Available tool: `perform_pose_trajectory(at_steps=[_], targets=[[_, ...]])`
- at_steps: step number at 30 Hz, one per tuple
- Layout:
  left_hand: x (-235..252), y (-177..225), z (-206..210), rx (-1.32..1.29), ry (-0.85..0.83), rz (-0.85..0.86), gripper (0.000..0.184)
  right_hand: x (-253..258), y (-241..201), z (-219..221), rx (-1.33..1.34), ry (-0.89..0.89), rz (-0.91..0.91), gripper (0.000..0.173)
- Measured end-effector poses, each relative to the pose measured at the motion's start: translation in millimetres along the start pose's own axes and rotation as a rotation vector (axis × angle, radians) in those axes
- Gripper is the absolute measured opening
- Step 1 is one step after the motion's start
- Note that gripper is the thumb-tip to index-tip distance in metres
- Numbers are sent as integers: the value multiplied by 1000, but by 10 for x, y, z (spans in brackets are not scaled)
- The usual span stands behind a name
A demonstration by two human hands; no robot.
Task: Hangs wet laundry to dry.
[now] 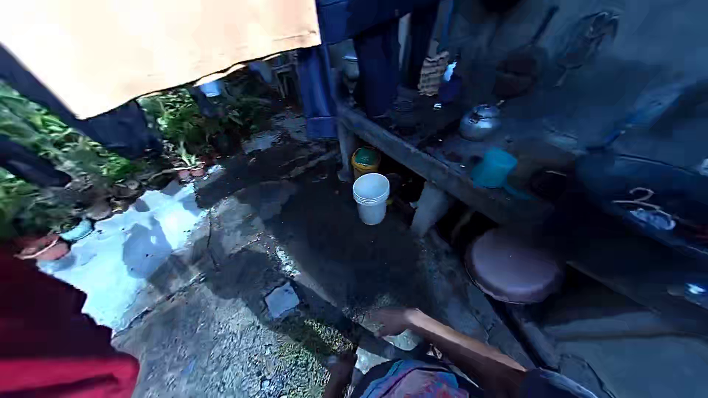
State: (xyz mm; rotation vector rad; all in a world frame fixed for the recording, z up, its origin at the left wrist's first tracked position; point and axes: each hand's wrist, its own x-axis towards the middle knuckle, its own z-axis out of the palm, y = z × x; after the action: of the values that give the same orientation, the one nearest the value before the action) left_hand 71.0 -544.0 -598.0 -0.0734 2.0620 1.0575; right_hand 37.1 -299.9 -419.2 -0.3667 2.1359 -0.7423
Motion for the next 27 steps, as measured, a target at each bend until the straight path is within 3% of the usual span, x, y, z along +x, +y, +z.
perform_pose_trajectory(at_steps=[3,6,10,13,15,18,23,27], targets=[[257,657,469,225,-194,41,41,-1523,1429,228,489,301,260,46],[704,1176,967,485,-410,151,40,-3101,2166,430,716,823,551,51],[1119,2246,1695,743,-607,264,43,-4450,2469,954,765,1591,758,46],[1227,3249,2190,875,-584,381,47,-4810,2474,1252,842,2082,796,38],[1156,3946,2481,793,-571,523,45,-4965,2499,1228,801,2264,783,34],[968,4890,2811,503,-567,794,37,-5227,2644,981,663,2314,729,32],[942,6122,3252,60,-472,1306,28,-5867,3163,203,297,2153,681,33],[1178,6952,3592,-67,-496,1454,21,-6315,3859,-641,229,1867,815,35]])
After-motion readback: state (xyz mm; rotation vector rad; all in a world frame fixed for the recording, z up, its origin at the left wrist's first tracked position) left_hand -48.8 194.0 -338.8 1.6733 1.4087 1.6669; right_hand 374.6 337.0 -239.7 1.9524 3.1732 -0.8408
